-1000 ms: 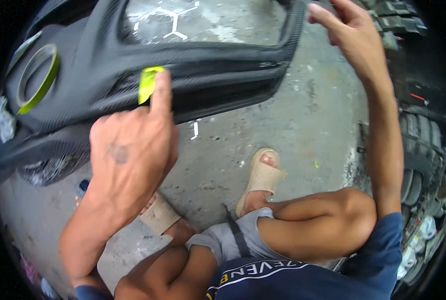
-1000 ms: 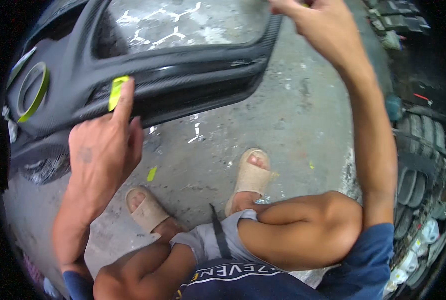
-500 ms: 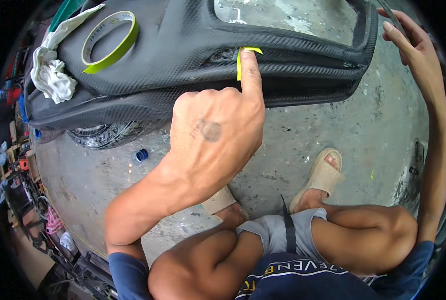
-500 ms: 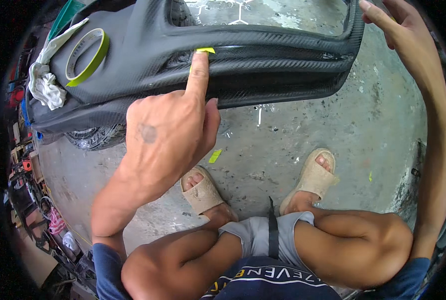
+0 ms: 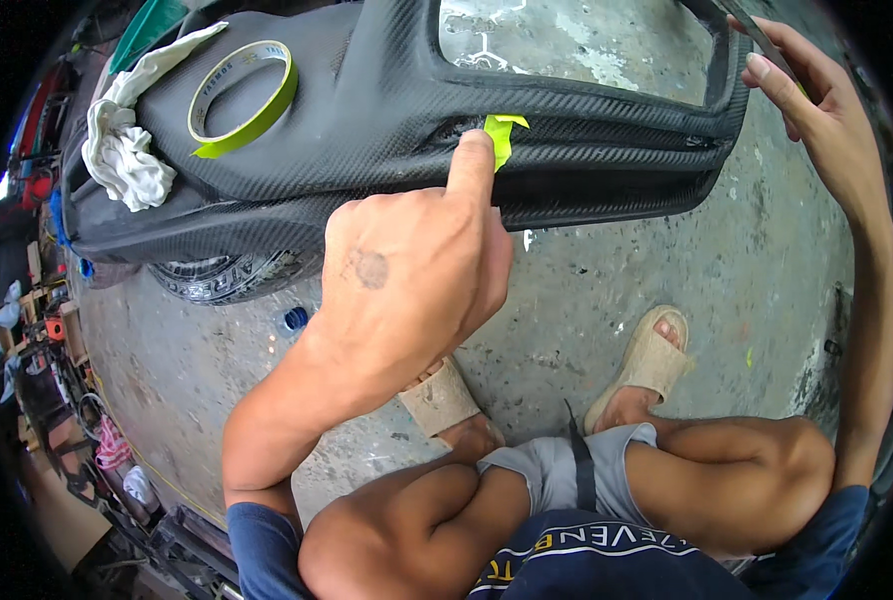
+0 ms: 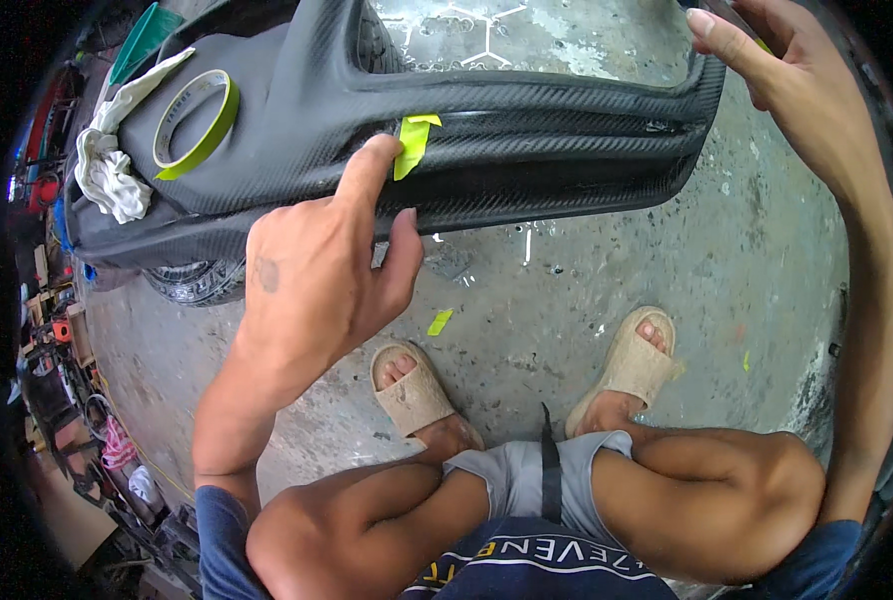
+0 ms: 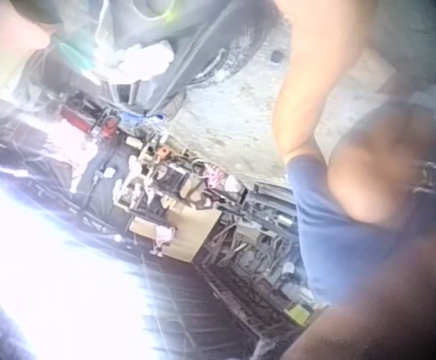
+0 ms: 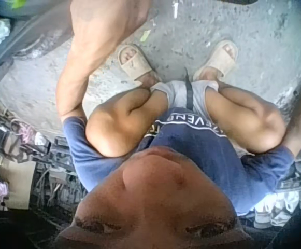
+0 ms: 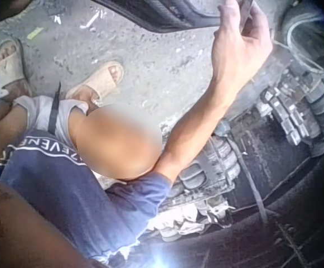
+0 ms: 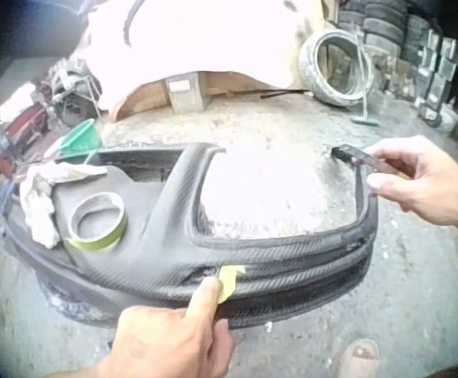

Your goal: The person wipes a dark textured automotive part with a cloth, uses a small green-handled tool to apply a substance along an edge, and applies strips of yellow adhesive tape to a specific cutout. They also stir a blue container with a small metal tool.

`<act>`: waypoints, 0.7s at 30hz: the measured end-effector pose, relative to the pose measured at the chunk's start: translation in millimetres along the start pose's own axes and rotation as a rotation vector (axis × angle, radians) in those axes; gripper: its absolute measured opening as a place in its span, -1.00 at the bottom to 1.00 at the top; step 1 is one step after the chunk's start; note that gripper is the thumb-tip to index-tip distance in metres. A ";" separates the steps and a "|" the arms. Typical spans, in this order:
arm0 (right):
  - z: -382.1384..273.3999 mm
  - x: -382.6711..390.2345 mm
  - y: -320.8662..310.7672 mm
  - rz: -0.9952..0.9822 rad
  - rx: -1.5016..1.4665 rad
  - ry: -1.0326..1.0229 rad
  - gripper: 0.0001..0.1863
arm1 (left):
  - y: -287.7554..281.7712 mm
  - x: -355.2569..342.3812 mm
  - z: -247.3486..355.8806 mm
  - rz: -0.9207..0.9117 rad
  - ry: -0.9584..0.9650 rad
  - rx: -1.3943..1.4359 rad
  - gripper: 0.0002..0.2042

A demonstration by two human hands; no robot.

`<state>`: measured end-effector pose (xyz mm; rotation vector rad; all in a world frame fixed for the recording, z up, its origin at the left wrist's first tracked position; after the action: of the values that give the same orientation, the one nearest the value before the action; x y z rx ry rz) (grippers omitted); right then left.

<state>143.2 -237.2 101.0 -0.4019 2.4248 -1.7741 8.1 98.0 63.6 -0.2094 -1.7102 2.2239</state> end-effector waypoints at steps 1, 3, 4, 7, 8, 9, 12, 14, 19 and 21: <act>-1.3 0.2 0.4 -0.002 -0.002 -0.002 -0.50 | -1.4 -0.3 -1.0 0.000 -0.005 0.008 -0.58; -3.3 -1.3 1.1 -0.008 -0.008 -0.013 -0.50 | 3.5 -1.1 -2.2 0.055 0.046 -0.020 -0.56; -4.2 -1.6 2.7 -0.010 -0.014 -0.013 -0.50 | 4.6 -1.3 -2.4 0.083 0.071 -0.035 -0.55; -4.2 -1.2 5.0 -0.016 -0.025 -0.015 -0.51 | 2.3 3.5 3.5 0.087 0.162 -0.053 -0.49; -3.7 -1.2 5.2 -0.017 -0.024 -0.016 -0.51 | 3.2 5.9 3.2 0.097 0.170 -0.039 -0.48; -3.4 -0.9 6.0 -0.019 -0.026 -0.016 -0.51 | 4.5 9.8 0.9 0.104 0.178 -0.027 -0.46; -3.1 -1.5 6.4 -0.023 -0.032 -0.020 -0.51 | 1.1 13.2 -12.6 0.115 0.080 0.001 -0.42; -1.8 -1.0 6.8 -0.030 -0.035 -0.017 -0.51 | 4.0 12.3 -26.1 0.094 0.072 -0.042 -0.41; 0.6 1.1 8.5 -0.040 -0.044 -0.018 -0.51 | -3.3 11.8 -26.9 0.039 0.063 -0.066 -0.49; 1.6 3.0 8.0 -0.042 -0.042 -0.018 -0.52 | -5.7 13.1 -27.5 0.045 0.069 -0.075 -0.50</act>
<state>139.5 -237.2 93.1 -0.4737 2.4629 -1.7307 5.3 128.8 62.8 -0.3408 -1.7702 2.1594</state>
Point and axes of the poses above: each hand's wrist, its own x-axis away from the middle knuckle, its own y-axis out of the palm, z = x × y, the point moved 3 cm from there along -x, towards the middle knuckle, and after that the axes turned 9 degrees about -z, right-handed, at the moved point
